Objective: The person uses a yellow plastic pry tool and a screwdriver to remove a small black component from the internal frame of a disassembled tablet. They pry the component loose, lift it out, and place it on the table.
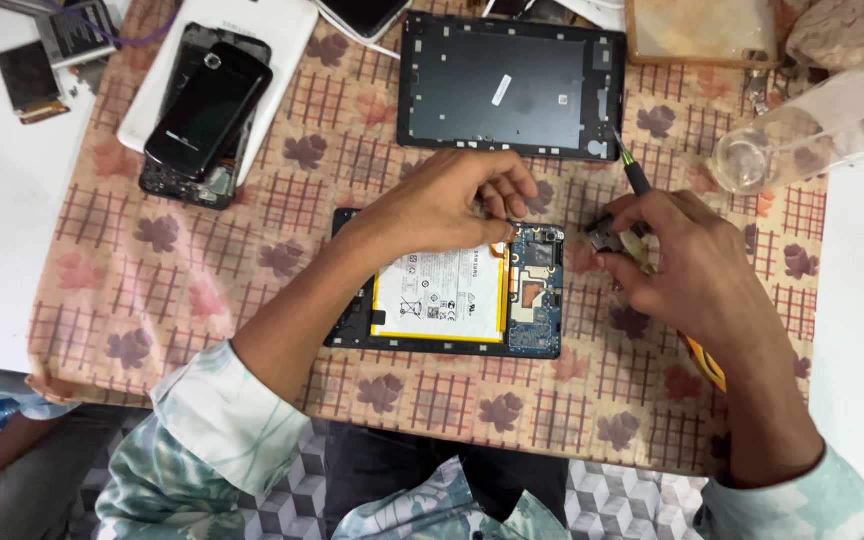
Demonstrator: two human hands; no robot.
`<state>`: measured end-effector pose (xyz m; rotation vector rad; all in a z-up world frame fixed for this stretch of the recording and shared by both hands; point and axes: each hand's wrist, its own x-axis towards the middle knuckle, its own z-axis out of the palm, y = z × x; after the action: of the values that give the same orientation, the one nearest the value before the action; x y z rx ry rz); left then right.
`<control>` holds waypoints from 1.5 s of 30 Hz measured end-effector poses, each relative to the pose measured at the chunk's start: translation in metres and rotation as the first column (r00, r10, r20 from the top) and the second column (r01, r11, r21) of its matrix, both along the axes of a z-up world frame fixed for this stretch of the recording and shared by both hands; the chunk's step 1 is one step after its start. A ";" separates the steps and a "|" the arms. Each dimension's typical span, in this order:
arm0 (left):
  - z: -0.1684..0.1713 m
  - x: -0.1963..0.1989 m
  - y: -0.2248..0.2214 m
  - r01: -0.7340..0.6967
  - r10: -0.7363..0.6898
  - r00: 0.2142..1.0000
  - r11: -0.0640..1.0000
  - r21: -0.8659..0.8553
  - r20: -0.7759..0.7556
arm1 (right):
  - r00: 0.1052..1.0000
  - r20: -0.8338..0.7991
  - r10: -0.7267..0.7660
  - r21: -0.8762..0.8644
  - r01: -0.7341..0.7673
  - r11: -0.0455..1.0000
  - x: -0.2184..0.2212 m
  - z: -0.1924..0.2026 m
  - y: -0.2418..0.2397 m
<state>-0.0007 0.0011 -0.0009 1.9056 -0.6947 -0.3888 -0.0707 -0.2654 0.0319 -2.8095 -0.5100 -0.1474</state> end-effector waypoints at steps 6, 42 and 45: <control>0.000 0.000 0.000 0.010 -0.010 1.000 1.000 -0.027 0.015 | 0.990 0.119 0.080 0.370 -0.119 0.921 0.017 -0.022 -0.011; -0.003 0.001 -0.002 -0.009 0.009 1.000 1.000 0.014 0.029 | 0.841 0.484 0.242 0.487 -0.489 0.724 -0.024 -0.033 0.018; -0.005 0.001 -0.001 -0.003 0.003 1.000 1.000 0.006 0.022 | 0.853 0.465 0.235 0.501 -0.473 0.725 -0.025 -0.034 0.018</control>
<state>0.0004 0.0005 -0.0056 1.9189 -0.7057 -0.3690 -0.0955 -0.2473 -0.0026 -2.0033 -0.9065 -0.6492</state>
